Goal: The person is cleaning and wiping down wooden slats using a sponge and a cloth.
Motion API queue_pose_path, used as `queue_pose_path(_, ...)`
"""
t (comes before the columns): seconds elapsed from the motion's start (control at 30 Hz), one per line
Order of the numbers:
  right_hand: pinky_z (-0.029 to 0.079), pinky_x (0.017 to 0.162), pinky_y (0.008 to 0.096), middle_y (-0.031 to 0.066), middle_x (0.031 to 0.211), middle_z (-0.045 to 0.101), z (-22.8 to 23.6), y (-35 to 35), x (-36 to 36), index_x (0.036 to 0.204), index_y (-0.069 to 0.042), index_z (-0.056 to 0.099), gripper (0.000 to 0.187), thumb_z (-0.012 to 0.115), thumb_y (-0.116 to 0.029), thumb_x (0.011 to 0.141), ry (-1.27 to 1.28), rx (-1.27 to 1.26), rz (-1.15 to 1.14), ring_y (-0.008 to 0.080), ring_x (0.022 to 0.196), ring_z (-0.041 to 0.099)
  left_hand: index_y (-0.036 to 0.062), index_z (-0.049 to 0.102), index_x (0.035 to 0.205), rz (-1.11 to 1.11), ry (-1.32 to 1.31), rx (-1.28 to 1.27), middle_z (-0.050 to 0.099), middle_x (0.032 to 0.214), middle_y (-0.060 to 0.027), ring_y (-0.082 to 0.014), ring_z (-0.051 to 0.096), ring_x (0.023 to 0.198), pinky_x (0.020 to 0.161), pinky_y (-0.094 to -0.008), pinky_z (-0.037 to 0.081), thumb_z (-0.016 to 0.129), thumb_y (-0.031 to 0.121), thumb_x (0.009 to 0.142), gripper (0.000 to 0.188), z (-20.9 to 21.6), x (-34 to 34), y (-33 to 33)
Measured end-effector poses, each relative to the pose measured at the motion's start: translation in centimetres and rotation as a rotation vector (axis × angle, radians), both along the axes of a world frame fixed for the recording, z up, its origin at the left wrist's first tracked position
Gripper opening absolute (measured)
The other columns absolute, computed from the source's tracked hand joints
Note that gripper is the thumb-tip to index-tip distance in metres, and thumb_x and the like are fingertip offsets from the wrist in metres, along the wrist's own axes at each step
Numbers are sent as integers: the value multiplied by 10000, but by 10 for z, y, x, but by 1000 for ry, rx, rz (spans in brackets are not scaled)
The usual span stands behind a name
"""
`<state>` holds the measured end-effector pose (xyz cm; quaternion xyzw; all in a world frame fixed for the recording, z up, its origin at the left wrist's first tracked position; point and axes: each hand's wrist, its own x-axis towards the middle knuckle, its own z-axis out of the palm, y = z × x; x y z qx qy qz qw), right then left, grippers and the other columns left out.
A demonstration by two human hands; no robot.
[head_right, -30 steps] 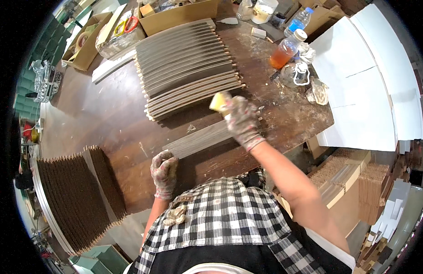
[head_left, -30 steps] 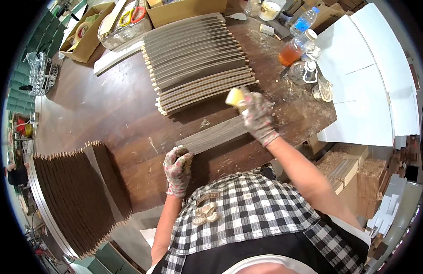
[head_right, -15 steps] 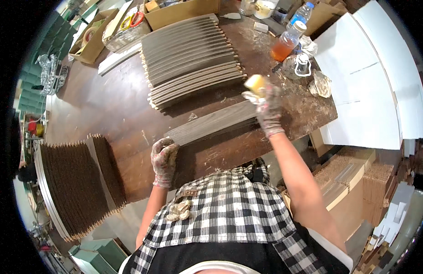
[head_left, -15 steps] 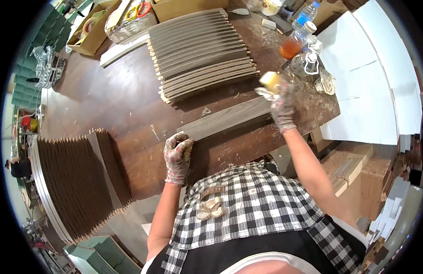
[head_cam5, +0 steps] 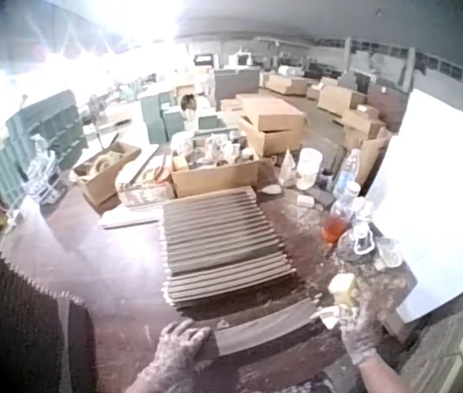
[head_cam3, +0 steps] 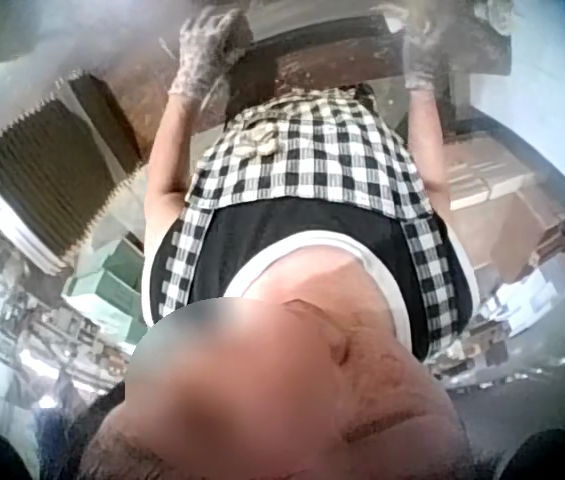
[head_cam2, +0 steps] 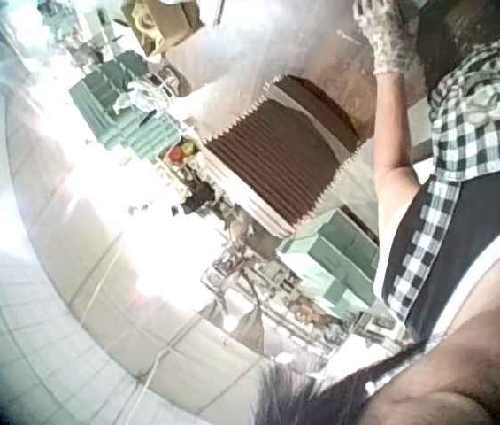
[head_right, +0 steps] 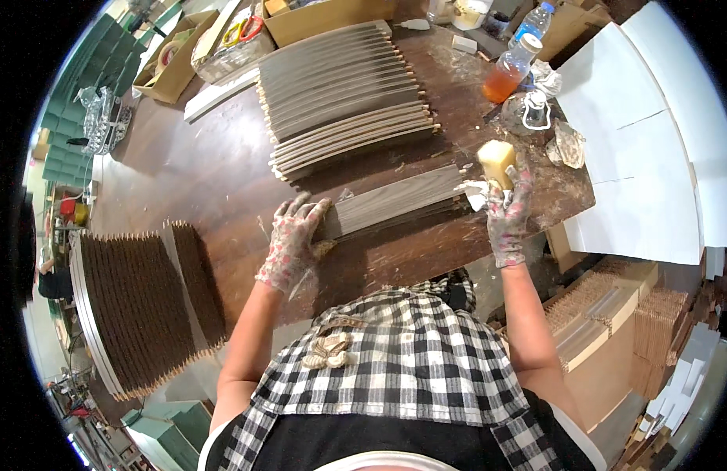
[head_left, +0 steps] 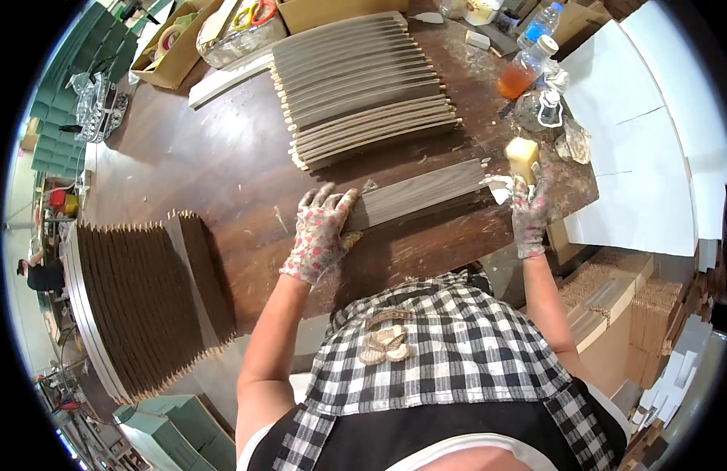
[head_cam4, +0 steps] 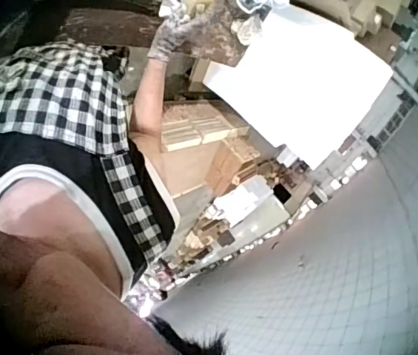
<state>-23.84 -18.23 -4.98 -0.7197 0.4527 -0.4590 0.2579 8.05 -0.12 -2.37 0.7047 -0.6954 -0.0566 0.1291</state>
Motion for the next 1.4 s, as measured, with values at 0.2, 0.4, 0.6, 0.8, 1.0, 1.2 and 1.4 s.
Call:
queue_pose_path(0.2,404,1021,351,133,1404,392,18,-6,-9,1417,-24,301,526,516,-72,939,-119,0,-4,248,1229,454,172,567,1261,142,-145,-170,592,1023,-101,-264,588,930,745,-376,478,711,70,739,551,-2,-4,2)
queue_pose_path(0.4,423,984,318,138,1332,445,-4,7,-11,1434,-36,274,563,529,-88,934,-157,223,-101,226,1215,457,181,593,1197,122,36,-231,552,1234,-119,-322,520,1130,910,-446,430,737,172,710,508,-21,-42,28)
queue_pose_path(0.6,514,705,218,102,1343,459,9,5,-3,1428,-66,311,551,534,-35,926,-321,310,-60,127,986,561,42,471,1323,210,244,-295,560,1177,-152,-358,513,1090,948,-464,403,759,172,693,705,-25,-41,27)
queue_pose_path(0.8,492,886,273,118,1321,477,13,15,-3,1358,-71,384,502,581,-45,898,-232,415,79,182,1116,533,1,386,1384,277,236,-297,576,1160,-142,-341,510,1099,964,-456,395,784,262,678,852,-26,-38,25)
queue_pose_path(1.0,541,829,382,154,1175,550,31,56,33,1171,-80,546,456,723,-174,761,235,94,427,303,1012,613,19,493,1318,223,579,-382,567,1248,-142,-352,459,1214,1037,-441,351,630,218,854,523,-50,-20,43)
queue_pose_path(1.2,558,746,351,113,1083,573,17,84,82,1248,-112,557,613,756,-276,693,408,-199,675,246,929,620,127,698,1080,383,652,-273,596,1244,-94,-348,437,1247,1048,-445,348,600,153,833,267,-42,-14,37)
queue_pose_path(1.4,557,701,345,94,1061,573,8,105,108,1240,-171,565,544,714,-246,722,521,-359,875,225,876,609,81,699,1051,287,756,-243,640,1162,-93,-317,484,1207,1053,-424,355,595,121,826,251,-47,-8,29)
